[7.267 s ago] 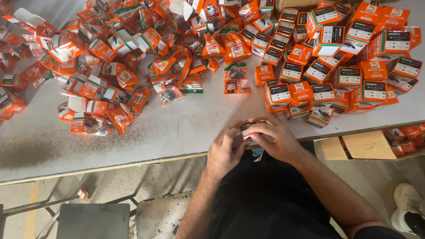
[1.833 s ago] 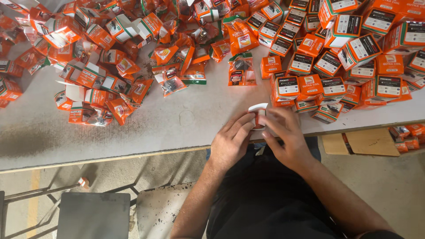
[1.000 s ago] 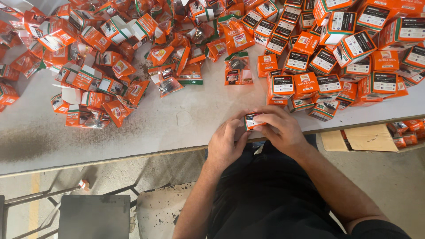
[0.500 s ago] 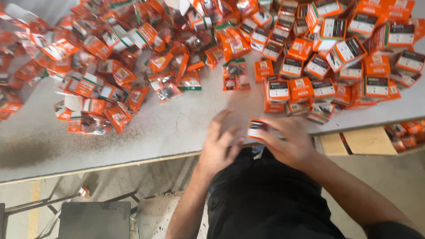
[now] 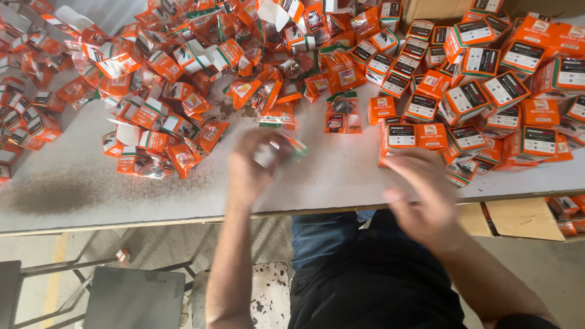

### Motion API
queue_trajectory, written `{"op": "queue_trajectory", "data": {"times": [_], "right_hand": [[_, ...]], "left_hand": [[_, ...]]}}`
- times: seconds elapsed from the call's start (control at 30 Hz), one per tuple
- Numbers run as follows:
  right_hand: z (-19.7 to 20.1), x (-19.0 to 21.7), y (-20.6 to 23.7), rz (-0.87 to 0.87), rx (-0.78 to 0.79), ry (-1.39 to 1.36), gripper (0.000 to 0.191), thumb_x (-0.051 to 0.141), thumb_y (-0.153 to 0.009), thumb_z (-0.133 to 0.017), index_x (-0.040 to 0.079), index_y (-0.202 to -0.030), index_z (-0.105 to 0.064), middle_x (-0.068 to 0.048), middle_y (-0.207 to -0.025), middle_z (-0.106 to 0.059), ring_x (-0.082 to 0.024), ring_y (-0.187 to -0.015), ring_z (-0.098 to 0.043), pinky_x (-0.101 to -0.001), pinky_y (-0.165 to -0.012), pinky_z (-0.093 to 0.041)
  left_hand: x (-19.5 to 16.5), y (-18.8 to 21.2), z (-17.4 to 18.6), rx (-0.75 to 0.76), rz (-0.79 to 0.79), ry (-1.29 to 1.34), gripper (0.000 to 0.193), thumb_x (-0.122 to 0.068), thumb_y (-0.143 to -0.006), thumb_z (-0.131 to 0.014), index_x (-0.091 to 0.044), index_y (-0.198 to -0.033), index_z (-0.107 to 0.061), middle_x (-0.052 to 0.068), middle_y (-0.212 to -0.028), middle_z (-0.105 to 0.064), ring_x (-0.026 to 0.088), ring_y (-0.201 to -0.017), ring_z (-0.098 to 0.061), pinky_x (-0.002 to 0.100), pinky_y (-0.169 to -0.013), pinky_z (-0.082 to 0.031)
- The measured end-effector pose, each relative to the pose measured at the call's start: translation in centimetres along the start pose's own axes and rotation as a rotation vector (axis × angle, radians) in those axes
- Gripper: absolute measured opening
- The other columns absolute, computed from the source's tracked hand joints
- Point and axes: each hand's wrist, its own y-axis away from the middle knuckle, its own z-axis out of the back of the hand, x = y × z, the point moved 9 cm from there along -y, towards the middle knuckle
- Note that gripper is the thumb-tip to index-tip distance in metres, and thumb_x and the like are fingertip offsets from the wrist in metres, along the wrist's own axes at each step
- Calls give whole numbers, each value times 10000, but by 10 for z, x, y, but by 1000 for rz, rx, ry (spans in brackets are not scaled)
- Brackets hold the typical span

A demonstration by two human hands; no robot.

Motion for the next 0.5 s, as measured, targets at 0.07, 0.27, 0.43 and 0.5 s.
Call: {"op": "queue_trajectory", "data": {"times": [0.07, 0.27, 0.43, 0.5], "right_hand": [[-42, 7, -2, 32, 142, -63, 670, 131, -850, -690, -172, -1387, -427, -341, -1344, -554, -461, -1266, -532, -484, -1064, -405], [-107, -64, 22, -573, -137, -782, 307, 104, -1104, -508, -52, -1364, -558, -149, -1213, -686, -188, -1082, -657, -315, -950, -539], [-115, -82, 60, -553, 56, -791, 216, 162, -1106, -503, -10, -1170, -617, -59, -979, -646, -102, -807, -595, -256, -717, -496], [-118, -87, 72, -555, 100, -725, 210, 186, -1092, -519, 0, -1095, -618, -30, -879, -609, -83, -740, -551, -244, -653, -464]], "left_hand": [[-30, 26, -36, 79, 37, 333, 315, 36, -782, -783, -44, -1083, -733, 107, -1149, -647, 187, -1057, -656, 330, -891, -566], [11, 7, -85, 458, 209, 594, 292, 45, -813, -520, 3, -1010, -731, 102, -944, -762, 154, -858, -705, 278, -703, -587], [196, -109, 11, -443, 633, 837, 198, -247, -997, -576, -112, -1106, -479, 133, -710, -689, 118, -408, -475, 281, -343, -370], [229, -120, 3, -405, 739, 869, 211, -191, -1038, -606, -12, -1070, -499, 178, -787, -727, 155, -482, -562, 308, -410, -455]]}}
